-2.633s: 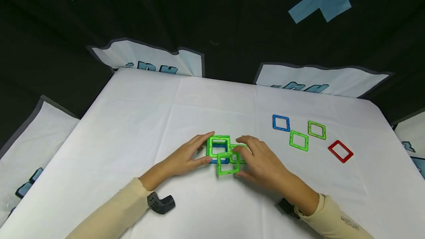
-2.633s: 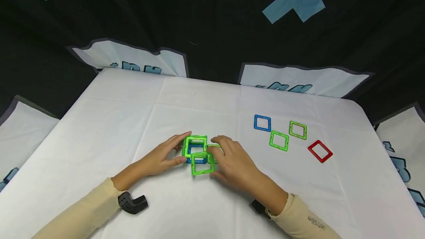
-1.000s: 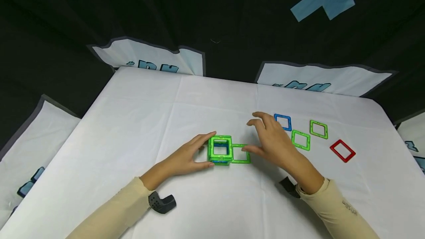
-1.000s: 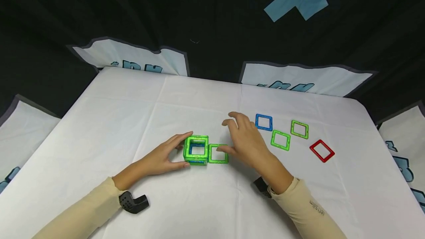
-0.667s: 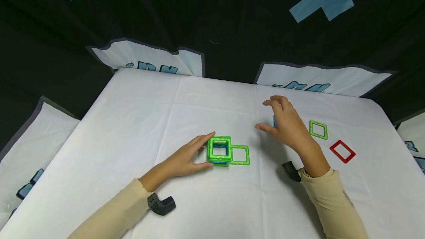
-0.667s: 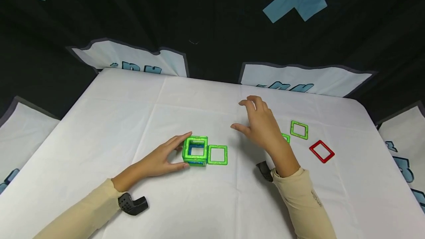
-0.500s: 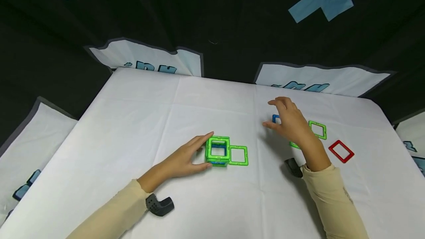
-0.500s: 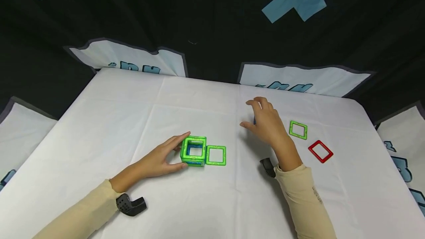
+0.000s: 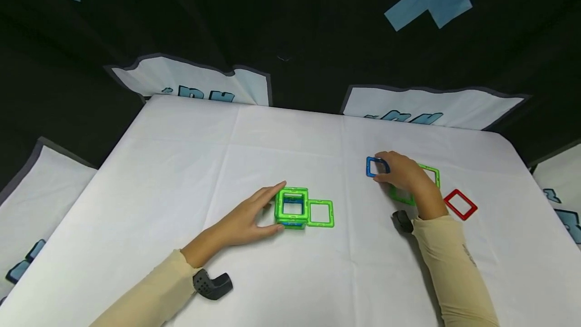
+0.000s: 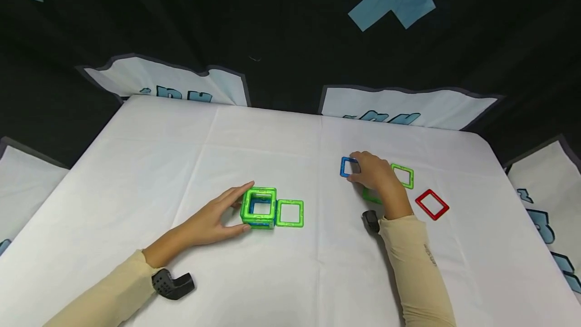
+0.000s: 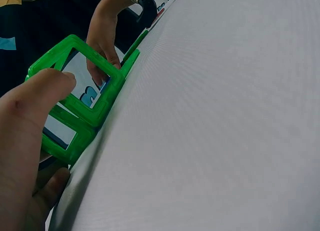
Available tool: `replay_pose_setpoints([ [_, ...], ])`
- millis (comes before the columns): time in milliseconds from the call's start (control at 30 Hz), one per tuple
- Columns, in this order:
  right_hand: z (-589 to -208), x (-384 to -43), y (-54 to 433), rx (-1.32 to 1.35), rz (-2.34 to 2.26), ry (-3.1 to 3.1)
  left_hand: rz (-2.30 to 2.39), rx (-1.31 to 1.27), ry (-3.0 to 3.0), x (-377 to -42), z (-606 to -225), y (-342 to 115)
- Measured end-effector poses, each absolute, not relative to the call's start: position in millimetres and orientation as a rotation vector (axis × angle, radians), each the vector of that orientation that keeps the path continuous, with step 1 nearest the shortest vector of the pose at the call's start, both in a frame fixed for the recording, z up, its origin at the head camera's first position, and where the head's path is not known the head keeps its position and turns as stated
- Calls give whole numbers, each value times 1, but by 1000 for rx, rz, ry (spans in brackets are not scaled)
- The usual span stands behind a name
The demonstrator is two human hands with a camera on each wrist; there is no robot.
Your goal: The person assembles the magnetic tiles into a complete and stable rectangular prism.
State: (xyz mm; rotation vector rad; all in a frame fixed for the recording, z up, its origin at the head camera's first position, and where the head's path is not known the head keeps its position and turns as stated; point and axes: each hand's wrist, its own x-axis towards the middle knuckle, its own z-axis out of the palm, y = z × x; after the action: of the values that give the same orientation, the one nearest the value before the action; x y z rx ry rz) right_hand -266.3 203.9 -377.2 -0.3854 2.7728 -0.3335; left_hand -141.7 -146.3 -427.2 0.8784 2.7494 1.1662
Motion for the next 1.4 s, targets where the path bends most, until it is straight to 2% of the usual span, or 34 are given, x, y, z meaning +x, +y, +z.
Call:
replay_pose_setpoints([
  [267, -369, -246, 173, -859, -434, 2663, 1185, 882, 2741, -142, -428, -146],
  [367, -364, -234, 155, -951, -401, 2644, 1188, 883, 2737, -144, -427, -145],
  [667, -358, -205, 121, -1064, -350, 2678, 1175, 856, 2727, -145, -427, -144],
  [1400, -367, -201, 109, -1044, -488, 2666, 1167, 876, 2760, -142, -429, -145],
])
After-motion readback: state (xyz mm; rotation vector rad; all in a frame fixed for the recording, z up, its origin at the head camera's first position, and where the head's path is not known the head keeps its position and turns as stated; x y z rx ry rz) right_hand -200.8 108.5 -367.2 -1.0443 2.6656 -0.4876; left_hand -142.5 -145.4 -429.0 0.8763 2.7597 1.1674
